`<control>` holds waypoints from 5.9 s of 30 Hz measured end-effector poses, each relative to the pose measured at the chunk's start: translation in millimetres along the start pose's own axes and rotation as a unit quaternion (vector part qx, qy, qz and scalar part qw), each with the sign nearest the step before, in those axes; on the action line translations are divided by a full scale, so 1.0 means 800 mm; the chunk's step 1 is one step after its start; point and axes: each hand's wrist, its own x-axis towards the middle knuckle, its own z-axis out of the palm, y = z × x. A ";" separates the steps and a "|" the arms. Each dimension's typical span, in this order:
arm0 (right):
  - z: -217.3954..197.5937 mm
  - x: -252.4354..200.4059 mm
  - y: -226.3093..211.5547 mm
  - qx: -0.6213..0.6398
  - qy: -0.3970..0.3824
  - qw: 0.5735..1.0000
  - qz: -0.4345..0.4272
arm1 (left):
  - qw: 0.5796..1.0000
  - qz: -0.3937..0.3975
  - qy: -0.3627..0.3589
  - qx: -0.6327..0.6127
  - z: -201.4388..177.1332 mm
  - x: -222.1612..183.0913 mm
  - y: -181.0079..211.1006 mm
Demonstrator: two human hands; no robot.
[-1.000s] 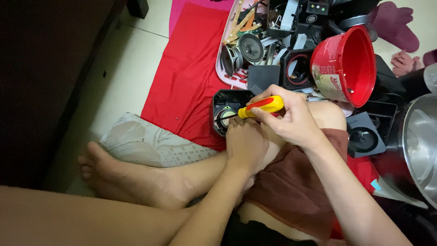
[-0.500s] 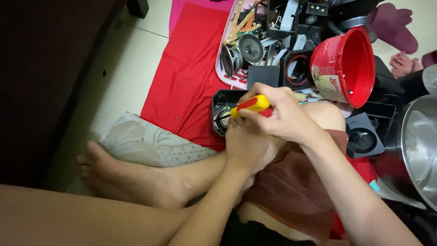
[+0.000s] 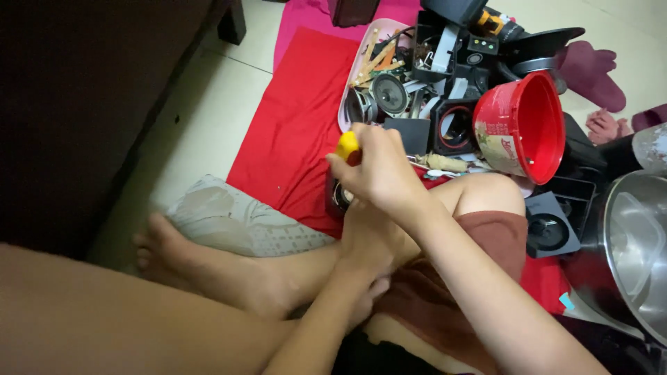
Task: Using a manual screwdriver to secure or loosen screws on a small electronic speaker component.
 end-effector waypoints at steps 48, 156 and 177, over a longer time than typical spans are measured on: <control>-0.051 -0.043 -0.047 -0.137 -0.211 0.959 0.129 | 0.910 -0.141 0.105 -0.376 -0.027 0.058 -0.044; -0.015 -0.047 -0.024 -0.169 0.023 0.979 0.112 | 0.944 -0.163 0.087 -0.275 -0.056 0.058 -0.023; -0.026 -0.052 -0.039 -0.193 0.013 0.974 0.120 | 0.934 -0.116 0.140 -0.308 -0.016 0.060 -0.061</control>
